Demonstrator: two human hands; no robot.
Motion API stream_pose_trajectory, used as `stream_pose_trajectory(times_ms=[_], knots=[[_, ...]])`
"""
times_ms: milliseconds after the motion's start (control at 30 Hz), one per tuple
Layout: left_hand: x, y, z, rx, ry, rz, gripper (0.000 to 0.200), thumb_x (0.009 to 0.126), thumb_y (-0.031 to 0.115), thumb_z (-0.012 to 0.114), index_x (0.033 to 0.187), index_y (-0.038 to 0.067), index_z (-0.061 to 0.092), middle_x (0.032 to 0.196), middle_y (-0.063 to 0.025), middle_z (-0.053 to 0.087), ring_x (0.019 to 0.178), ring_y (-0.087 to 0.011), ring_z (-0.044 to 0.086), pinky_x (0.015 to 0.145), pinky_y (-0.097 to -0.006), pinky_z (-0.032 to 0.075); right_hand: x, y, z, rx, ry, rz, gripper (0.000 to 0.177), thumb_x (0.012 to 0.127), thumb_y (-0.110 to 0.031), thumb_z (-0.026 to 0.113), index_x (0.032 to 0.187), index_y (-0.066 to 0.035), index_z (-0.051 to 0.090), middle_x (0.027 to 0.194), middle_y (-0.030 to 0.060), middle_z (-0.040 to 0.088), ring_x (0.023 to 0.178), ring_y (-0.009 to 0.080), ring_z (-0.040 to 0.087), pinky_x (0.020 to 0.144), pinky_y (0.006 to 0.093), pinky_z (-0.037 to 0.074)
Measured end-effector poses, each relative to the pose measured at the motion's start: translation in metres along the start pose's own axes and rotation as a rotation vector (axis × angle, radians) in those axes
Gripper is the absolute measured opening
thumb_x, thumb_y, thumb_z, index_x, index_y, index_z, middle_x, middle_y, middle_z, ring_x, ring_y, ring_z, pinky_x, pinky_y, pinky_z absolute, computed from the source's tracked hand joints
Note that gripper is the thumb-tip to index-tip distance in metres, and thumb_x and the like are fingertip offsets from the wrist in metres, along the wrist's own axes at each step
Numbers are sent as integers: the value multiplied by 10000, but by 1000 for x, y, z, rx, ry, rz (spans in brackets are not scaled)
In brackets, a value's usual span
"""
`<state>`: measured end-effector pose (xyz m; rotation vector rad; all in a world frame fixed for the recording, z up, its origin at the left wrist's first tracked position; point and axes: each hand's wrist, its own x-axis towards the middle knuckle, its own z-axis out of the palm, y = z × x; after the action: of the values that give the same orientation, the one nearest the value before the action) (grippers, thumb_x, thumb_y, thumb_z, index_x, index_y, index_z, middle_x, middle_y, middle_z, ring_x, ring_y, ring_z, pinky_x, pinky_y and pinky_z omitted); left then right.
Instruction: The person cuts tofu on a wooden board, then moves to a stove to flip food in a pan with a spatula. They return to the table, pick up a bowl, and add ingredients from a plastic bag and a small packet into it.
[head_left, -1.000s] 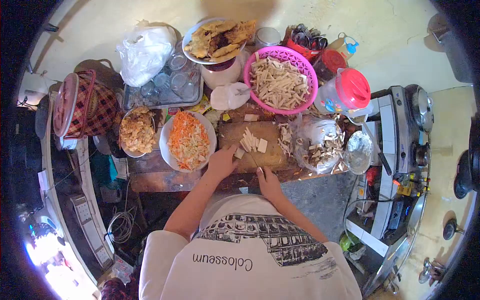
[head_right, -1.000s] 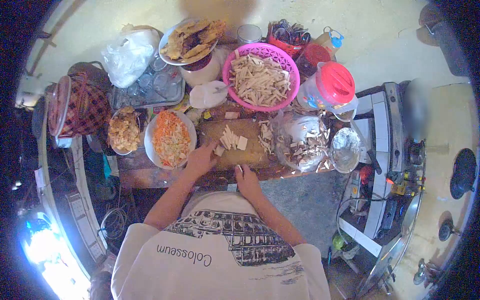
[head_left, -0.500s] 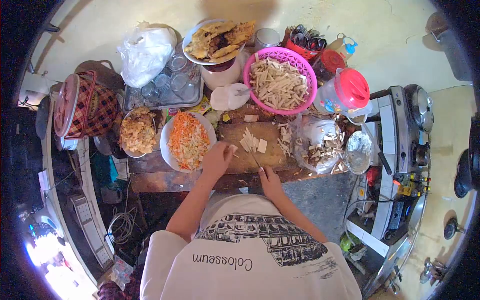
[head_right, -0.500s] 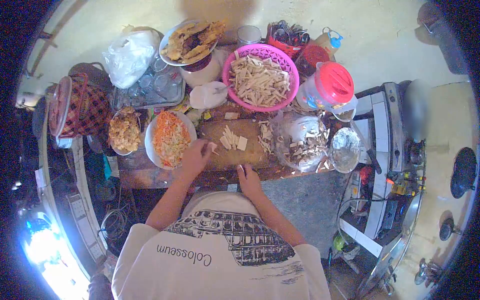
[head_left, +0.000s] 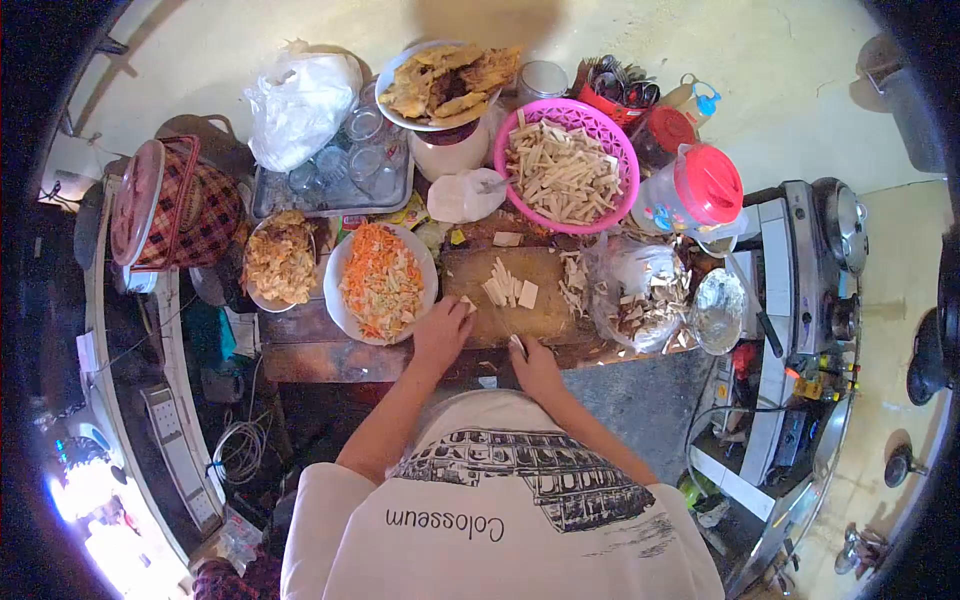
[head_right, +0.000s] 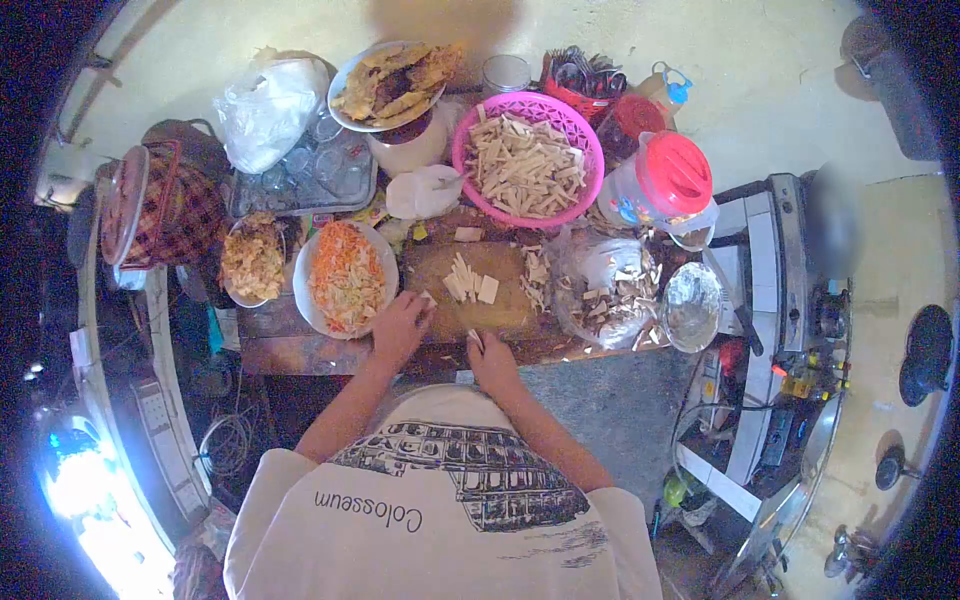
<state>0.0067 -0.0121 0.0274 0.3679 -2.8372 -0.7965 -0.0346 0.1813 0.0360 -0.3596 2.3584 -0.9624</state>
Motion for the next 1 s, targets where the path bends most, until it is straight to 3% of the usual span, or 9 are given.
stream_pose_trajectory(times_ms=[133,367,1000], knots=[[-7,8,6,-23,13,-71,275,784,225,638,1015,79,611,1133,-91,551,946,-270,597,737,-367,510,-1,7,5,14,-4,-120,368,929,-329,441,1045,7,536,908,275,600,874,437,574,760,483,448],[-7,7,7,-16,-14,-125,273,778,204,635,1026,94,608,1117,-76,564,941,-272,597,750,-370,507,-5,-12,-9,-153,-188,59,378,952,-360,364,1120,-40,470,874,273,602,847,445,576,733,510,443],[-8,-12,26,38,48,78,177,742,128,625,904,58,638,954,-81,621,941,-282,557,809,-385,477,-6,-21,-11,-335,-102,-39,301,959,-325,344,1001,-53,468,692,237,598,658,430,586,592,521,453]])
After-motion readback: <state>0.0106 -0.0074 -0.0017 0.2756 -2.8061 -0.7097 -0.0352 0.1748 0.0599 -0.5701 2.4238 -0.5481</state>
